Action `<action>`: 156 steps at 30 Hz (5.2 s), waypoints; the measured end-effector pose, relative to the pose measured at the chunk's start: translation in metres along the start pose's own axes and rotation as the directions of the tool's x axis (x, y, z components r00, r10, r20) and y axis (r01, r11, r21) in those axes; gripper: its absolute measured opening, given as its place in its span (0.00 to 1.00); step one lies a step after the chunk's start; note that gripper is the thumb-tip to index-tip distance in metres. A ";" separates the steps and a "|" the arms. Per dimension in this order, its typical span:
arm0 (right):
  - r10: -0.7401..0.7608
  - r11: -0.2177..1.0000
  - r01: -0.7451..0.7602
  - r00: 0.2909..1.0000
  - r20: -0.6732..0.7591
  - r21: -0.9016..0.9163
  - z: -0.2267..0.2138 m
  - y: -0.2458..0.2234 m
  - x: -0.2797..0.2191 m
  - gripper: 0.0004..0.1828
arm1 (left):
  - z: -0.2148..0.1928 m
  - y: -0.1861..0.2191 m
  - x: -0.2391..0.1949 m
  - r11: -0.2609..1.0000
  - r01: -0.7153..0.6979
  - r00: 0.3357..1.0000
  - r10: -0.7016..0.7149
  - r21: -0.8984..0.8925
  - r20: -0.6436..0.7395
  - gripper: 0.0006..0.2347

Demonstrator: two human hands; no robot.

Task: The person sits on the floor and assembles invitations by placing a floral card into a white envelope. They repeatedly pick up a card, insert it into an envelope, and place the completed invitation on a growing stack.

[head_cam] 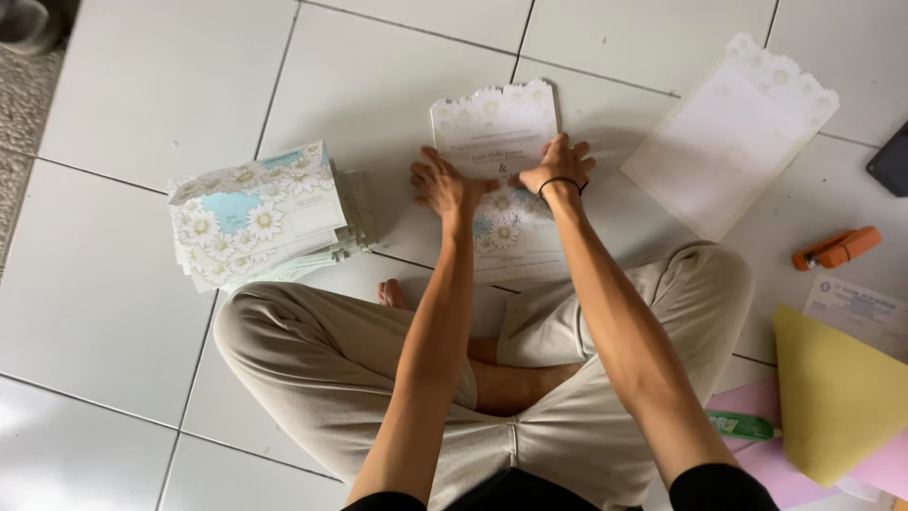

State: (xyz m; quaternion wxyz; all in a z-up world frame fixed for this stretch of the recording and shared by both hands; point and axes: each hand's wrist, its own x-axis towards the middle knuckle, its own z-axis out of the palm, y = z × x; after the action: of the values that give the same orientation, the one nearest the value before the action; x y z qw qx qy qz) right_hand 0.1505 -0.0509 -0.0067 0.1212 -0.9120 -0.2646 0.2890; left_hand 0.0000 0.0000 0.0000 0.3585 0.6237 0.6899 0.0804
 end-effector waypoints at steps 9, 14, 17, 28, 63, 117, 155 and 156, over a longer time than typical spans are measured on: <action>-0.199 0.976 0.199 0.980 0.005 -0.086 -0.018 0.029 0.033 0.12 | 0.003 -0.039 0.066 0.998 -0.052 0.998 0.053 0.042 -0.019 0.50; -0.209 0.976 0.200 0.972 0.105 0.087 -0.031 0.047 0.046 0.20 | -0.026 -0.048 0.071 0.987 -0.078 0.991 0.093 -0.140 0.100 0.38; -0.284 0.952 0.263 0.950 0.132 0.157 -0.033 0.059 0.047 0.19 | -0.031 -0.050 0.072 0.946 -0.003 0.979 0.069 -0.323 0.191 0.34; -0.428 0.897 0.378 0.874 0.232 0.229 -0.053 0.055 0.040 0.12 | -0.051 -0.039 0.065 0.948 0.068 0.965 0.016 -0.310 0.261 0.27; -0.788 0.613 0.777 0.613 0.049 0.140 0.087 -0.231 -0.120 0.21 | -0.035 -0.101 -0.005 0.580 -0.309 0.950 0.156 -0.753 -0.270 0.10; -0.739 0.629 0.748 0.660 0.134 -0.211 -0.001 0.098 -0.097 0.07 | 0.024 -0.043 -0.095 0.784 -0.500 0.858 0.506 0.369 0.088 0.01; -0.579 0.723 0.613 0.789 -0.206 0.318 -0.012 0.117 -0.050 0.16 | -0.005 -0.100 -0.032 0.797 -0.381 0.908 0.419 -0.470 -0.025 0.13; -0.568 0.712 0.610 0.792 -0.225 0.347 -0.013 0.117 -0.050 0.16 | -0.002 -0.100 -0.029 0.768 -0.386 0.905 0.422 -0.511 -0.051 0.15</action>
State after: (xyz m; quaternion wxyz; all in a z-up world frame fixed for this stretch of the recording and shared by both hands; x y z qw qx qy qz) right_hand 0.1717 -0.1766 -0.0164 0.4049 -0.7479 -0.4697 0.2366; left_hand -0.0825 -0.0469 -0.0429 0.5076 0.6422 0.4809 0.3142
